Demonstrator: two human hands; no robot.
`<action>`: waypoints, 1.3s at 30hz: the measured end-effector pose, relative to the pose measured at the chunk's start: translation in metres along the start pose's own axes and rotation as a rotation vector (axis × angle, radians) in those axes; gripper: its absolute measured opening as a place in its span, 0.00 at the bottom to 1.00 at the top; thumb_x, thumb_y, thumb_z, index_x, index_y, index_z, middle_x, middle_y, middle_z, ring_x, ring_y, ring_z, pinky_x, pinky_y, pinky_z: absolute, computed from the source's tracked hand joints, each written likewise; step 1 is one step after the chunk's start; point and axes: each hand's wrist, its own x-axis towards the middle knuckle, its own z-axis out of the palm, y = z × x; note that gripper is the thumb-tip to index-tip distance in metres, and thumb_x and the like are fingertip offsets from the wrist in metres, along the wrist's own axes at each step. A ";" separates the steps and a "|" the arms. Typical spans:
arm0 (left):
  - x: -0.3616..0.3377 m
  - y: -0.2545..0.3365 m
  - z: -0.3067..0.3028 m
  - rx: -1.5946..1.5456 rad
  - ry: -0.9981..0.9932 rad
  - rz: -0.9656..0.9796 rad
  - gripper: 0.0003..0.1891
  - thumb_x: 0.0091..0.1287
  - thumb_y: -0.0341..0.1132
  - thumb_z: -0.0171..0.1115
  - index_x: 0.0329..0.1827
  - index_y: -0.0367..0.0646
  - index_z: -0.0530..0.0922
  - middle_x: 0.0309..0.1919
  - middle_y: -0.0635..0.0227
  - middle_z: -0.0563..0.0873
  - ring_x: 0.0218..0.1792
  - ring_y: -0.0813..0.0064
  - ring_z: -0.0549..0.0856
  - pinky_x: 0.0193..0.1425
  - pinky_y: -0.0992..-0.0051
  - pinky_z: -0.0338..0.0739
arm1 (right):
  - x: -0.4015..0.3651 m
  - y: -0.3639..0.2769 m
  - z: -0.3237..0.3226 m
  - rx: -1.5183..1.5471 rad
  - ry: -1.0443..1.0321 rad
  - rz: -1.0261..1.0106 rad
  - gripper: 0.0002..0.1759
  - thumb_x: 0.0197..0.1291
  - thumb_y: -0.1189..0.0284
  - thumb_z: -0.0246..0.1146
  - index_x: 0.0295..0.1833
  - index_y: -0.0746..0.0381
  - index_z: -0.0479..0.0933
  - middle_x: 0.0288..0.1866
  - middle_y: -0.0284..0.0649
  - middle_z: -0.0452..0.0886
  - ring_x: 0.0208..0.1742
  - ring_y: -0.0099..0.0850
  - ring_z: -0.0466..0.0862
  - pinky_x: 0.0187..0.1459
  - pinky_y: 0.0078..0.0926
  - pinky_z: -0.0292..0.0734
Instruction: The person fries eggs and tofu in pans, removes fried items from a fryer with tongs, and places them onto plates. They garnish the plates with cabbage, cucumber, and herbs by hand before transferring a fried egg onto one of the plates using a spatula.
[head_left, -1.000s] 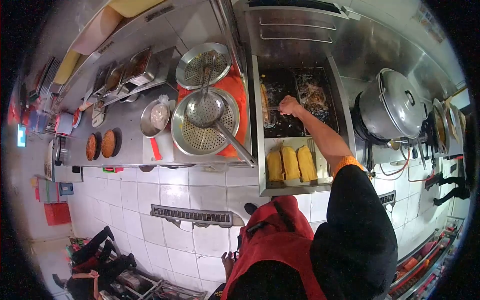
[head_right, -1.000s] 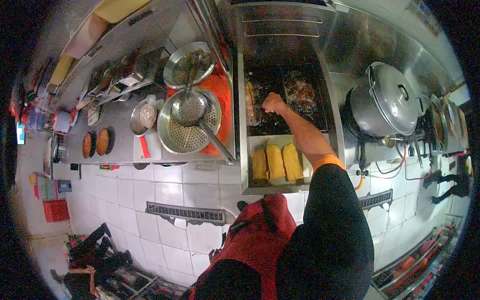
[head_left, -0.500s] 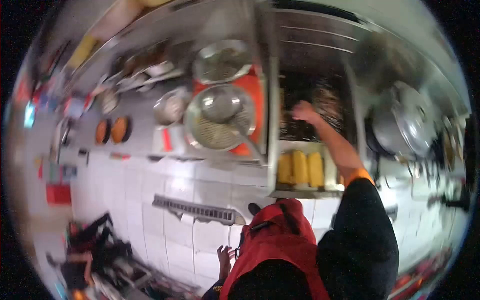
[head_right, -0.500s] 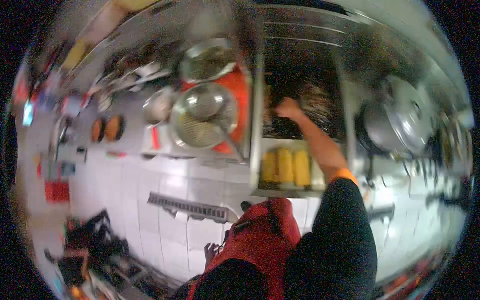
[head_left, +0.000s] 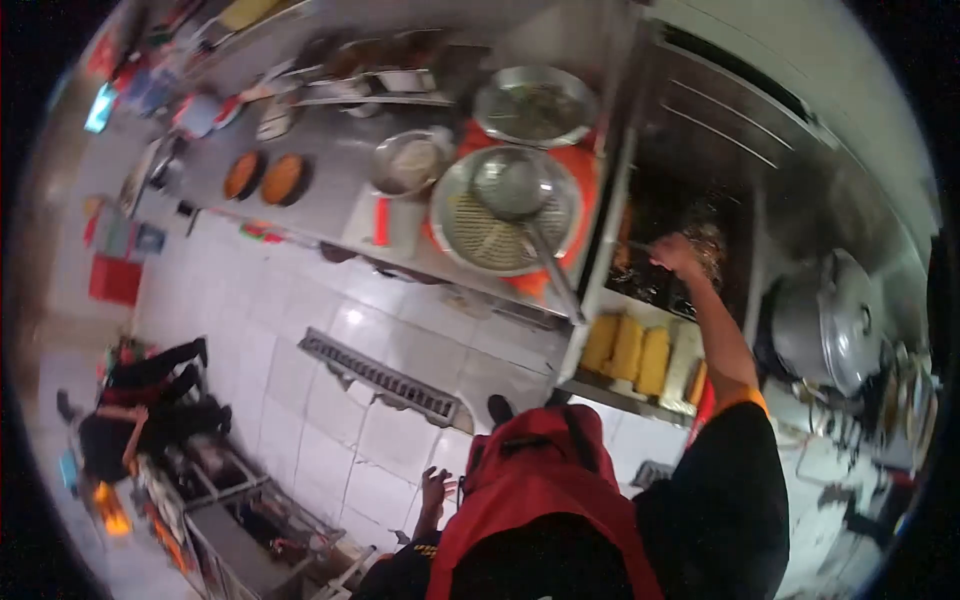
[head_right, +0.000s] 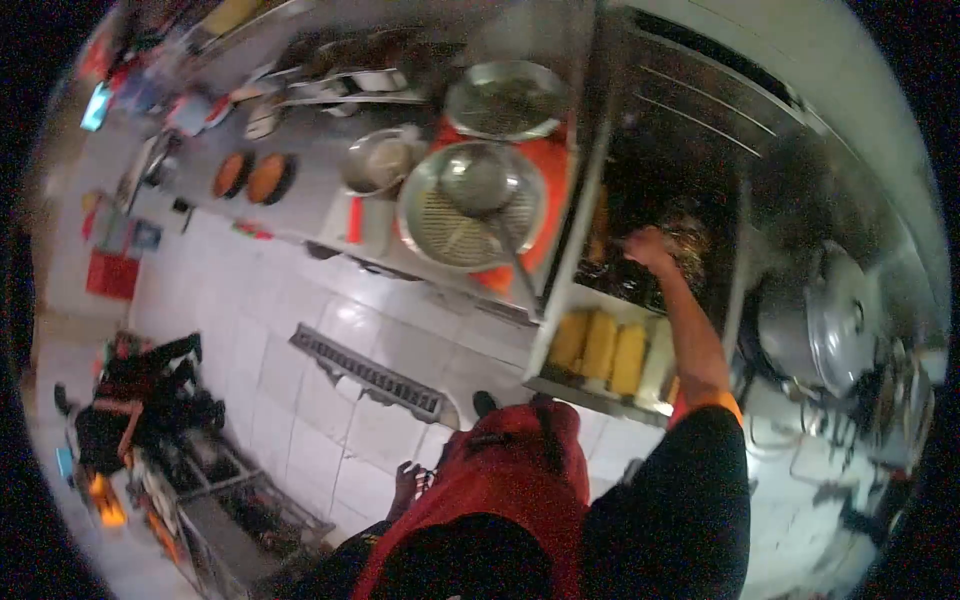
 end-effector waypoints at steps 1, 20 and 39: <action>0.004 0.001 -0.002 -0.018 0.007 -0.004 0.28 0.64 0.39 0.56 0.63 0.44 0.54 0.42 0.57 0.79 0.35 0.65 0.83 0.34 0.67 0.77 | -0.003 0.000 -0.002 0.160 -0.010 0.104 0.10 0.45 0.67 0.57 0.18 0.60 0.77 0.15 0.39 0.75 0.17 0.29 0.74 0.21 0.31 0.67; -0.133 0.242 0.260 1.131 -0.563 0.929 0.10 0.60 0.37 0.60 0.42 0.43 0.78 0.36 0.57 0.82 0.39 0.57 0.82 0.41 0.66 0.76 | -0.153 -0.150 -0.190 0.178 -0.341 0.301 0.20 0.51 0.61 0.60 0.45 0.61 0.78 0.32 0.50 0.79 0.40 0.46 0.79 0.46 0.37 0.73; -0.034 0.263 0.495 2.014 -0.638 1.248 0.09 0.50 0.27 0.57 0.35 0.40 0.76 0.34 0.54 0.82 0.40 0.56 0.82 0.41 0.60 0.78 | -0.141 -0.113 -0.188 0.505 -0.417 0.045 0.18 0.53 0.72 0.61 0.50 0.67 0.74 0.31 0.45 0.81 0.34 0.31 0.80 0.38 0.28 0.72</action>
